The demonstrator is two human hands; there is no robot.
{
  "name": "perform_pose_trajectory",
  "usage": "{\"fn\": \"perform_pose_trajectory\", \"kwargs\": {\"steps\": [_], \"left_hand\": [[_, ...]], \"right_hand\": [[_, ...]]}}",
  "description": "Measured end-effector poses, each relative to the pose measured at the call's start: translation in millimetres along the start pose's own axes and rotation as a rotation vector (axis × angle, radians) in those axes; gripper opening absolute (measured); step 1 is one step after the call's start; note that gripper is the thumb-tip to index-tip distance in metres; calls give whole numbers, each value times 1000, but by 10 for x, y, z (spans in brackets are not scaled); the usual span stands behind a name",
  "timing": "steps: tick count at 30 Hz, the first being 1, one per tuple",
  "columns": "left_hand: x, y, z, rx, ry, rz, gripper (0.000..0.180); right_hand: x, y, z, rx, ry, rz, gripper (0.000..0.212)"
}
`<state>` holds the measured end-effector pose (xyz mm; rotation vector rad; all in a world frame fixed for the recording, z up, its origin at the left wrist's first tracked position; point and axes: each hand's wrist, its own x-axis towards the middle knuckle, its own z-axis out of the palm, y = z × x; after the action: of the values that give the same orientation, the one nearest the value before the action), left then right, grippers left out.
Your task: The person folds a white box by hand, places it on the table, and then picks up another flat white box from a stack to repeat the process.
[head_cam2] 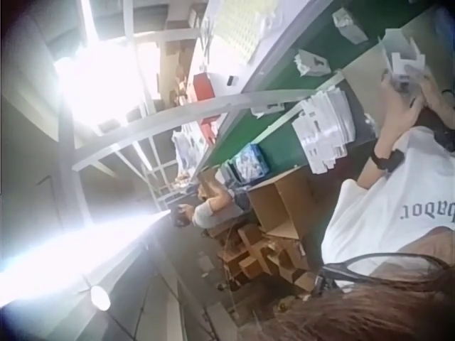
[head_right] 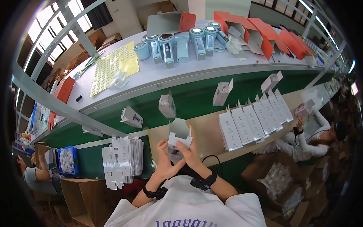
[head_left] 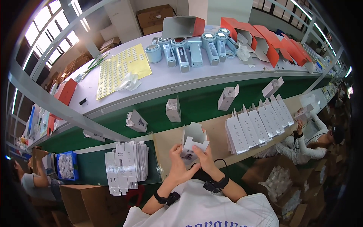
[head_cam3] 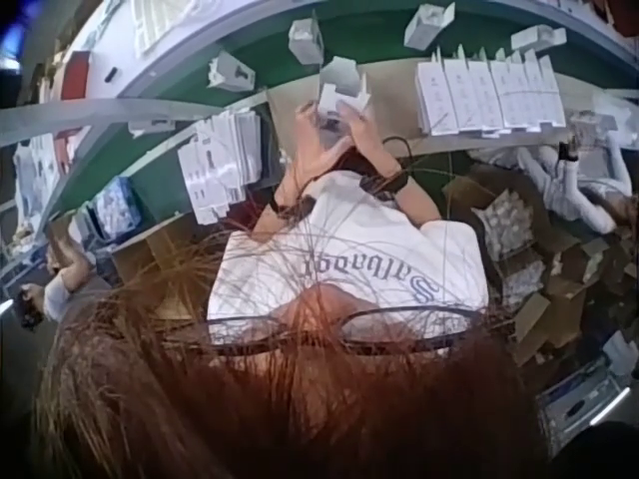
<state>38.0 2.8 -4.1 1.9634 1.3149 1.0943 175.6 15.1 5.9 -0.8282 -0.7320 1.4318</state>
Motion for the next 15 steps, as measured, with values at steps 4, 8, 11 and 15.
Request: {"fn": "perform_pose_trajectory", "kwargs": {"steps": [4,8,11,15], "left_hand": [[140,-4,-12,-541,-23,-130,61],[141,39,48,-700,60,-193,56],[96,69,133,-702,112,-176,54],[67,51,188,-659,165,-179,48]], "right_hand": [[-35,-66,-75,-236,-192,-71,68],[-74,58,-42,-17,-114,-95,58],[-53,61,-46,-113,47,-43,47],[-65,82,-12,-51,109,6,45]]}}
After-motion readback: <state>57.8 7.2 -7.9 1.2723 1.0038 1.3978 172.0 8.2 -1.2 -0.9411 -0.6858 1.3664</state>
